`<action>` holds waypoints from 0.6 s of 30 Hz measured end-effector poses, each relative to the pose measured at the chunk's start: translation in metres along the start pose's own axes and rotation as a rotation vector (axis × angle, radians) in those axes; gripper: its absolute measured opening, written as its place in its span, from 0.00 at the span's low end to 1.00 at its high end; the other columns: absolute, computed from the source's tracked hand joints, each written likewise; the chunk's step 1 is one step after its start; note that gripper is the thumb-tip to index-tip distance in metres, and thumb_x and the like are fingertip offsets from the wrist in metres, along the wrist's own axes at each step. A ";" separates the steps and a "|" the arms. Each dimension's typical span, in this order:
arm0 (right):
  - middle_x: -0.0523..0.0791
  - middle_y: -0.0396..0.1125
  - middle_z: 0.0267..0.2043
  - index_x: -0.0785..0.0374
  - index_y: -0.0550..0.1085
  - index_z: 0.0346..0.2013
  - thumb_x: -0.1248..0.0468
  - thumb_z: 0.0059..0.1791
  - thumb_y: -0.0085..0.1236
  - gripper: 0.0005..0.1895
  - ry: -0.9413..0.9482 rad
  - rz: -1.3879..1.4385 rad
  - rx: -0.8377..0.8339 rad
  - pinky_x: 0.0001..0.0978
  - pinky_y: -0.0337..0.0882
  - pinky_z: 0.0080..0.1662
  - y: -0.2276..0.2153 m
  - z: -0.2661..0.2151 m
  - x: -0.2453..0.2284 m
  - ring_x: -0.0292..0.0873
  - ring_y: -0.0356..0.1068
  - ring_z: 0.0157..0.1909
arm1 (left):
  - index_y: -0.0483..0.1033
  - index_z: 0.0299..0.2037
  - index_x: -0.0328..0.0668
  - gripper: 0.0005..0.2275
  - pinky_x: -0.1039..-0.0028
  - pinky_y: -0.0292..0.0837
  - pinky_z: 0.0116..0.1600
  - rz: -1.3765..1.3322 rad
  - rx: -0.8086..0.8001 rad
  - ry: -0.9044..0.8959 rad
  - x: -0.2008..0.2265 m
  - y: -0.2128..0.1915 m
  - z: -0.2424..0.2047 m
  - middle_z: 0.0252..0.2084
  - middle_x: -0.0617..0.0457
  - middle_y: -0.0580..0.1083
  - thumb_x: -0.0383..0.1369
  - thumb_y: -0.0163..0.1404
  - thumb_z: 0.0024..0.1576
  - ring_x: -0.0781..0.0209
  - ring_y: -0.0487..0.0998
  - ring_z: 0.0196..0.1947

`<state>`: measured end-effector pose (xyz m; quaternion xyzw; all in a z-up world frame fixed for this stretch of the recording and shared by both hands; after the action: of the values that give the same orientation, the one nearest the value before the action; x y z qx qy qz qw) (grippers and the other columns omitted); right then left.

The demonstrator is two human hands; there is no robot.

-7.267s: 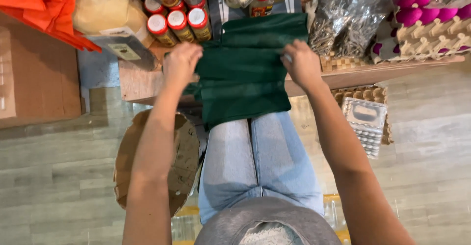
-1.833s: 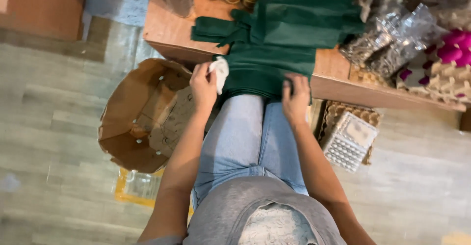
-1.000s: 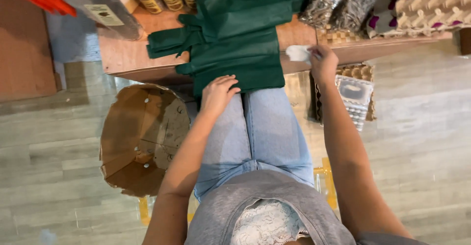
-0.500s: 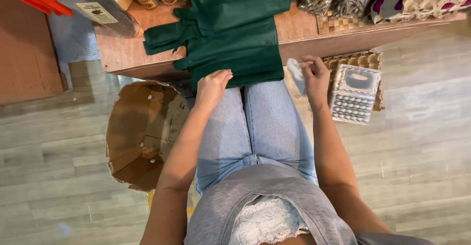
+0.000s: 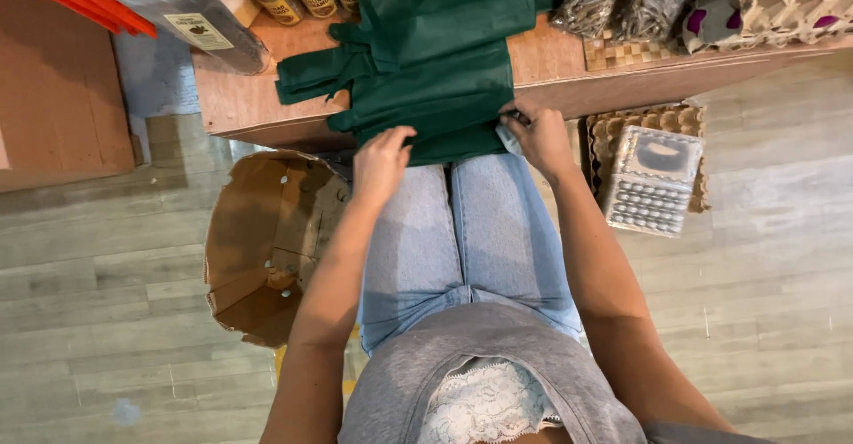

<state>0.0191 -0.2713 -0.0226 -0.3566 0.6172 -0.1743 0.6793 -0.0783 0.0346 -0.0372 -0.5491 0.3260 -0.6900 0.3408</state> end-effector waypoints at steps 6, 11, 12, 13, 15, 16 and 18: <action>0.46 0.73 0.28 0.45 0.85 0.49 0.60 0.54 0.70 0.09 0.010 0.052 0.069 0.44 0.76 0.44 -0.003 0.002 0.002 0.51 0.78 0.38 | 0.80 0.48 0.60 0.07 0.63 0.80 0.49 0.110 0.073 -0.084 -0.049 -0.043 -0.001 0.40 0.55 0.82 0.33 0.60 0.63 0.50 0.85 0.43; 0.49 0.72 0.27 0.51 0.83 0.44 0.59 0.55 0.69 0.04 -0.064 -0.005 0.087 0.51 0.74 0.42 -0.017 0.026 -0.006 0.58 0.77 0.37 | 0.82 0.47 0.52 0.05 0.58 0.79 0.49 0.061 0.082 -0.032 -0.057 -0.107 0.032 0.39 0.50 0.82 0.30 0.62 0.63 0.44 0.85 0.42; 0.49 0.73 0.27 0.53 0.83 0.43 0.61 0.56 0.69 0.02 -0.099 -0.003 0.105 0.48 0.74 0.43 -0.021 0.033 -0.013 0.58 0.78 0.36 | 0.82 0.46 0.50 0.06 0.57 0.78 0.50 0.025 0.079 0.006 -0.063 -0.115 0.040 0.39 0.47 0.82 0.29 0.63 0.63 0.41 0.84 0.43; 0.49 0.73 0.27 0.53 0.83 0.43 0.61 0.56 0.69 0.02 -0.101 -0.004 0.103 0.48 0.74 0.43 -0.029 0.049 -0.014 0.58 0.78 0.36 | 0.82 0.46 0.50 0.06 0.57 0.78 0.50 0.026 0.080 0.003 -0.064 -0.124 0.053 0.39 0.47 0.82 0.29 0.63 0.63 0.41 0.84 0.43; 0.48 0.79 0.37 0.66 0.83 0.44 0.75 0.54 0.68 0.06 -0.329 -0.108 0.122 0.25 0.78 0.39 -0.043 0.080 -0.022 0.39 0.75 0.35 | 0.84 0.48 0.41 0.05 0.64 0.79 0.50 0.177 0.021 0.027 -0.067 -0.141 0.080 0.42 0.48 0.82 0.28 0.62 0.64 0.55 0.82 0.41; 0.48 0.79 0.37 0.66 0.83 0.44 0.75 0.54 0.68 0.06 -0.330 -0.107 0.120 0.25 0.78 0.39 -0.044 0.095 -0.017 0.39 0.75 0.35 | 0.84 0.48 0.41 0.05 0.64 0.79 0.50 0.177 0.022 0.024 -0.070 -0.147 0.094 0.42 0.48 0.82 0.28 0.62 0.64 0.55 0.82 0.41; 0.42 0.68 0.31 0.57 0.77 0.44 0.68 0.59 0.65 0.04 -0.301 0.008 0.098 0.36 0.63 0.37 -0.045 0.129 -0.007 0.39 0.63 0.33 | 0.85 0.45 0.42 0.01 0.59 0.78 0.45 0.245 0.123 0.113 -0.076 -0.163 0.123 0.39 0.49 0.77 0.27 0.62 0.66 0.51 0.78 0.43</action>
<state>0.1508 -0.2626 0.0120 -0.3428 0.5007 -0.1461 0.7813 0.0363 0.1788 0.0797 -0.4435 0.3663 -0.6917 0.4366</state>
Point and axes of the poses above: each hand's wrist, its own z-axis towards the middle knuckle, its own y-axis out of the palm, x = y × z, the point moved 2 cm from there along z, towards the middle knuckle
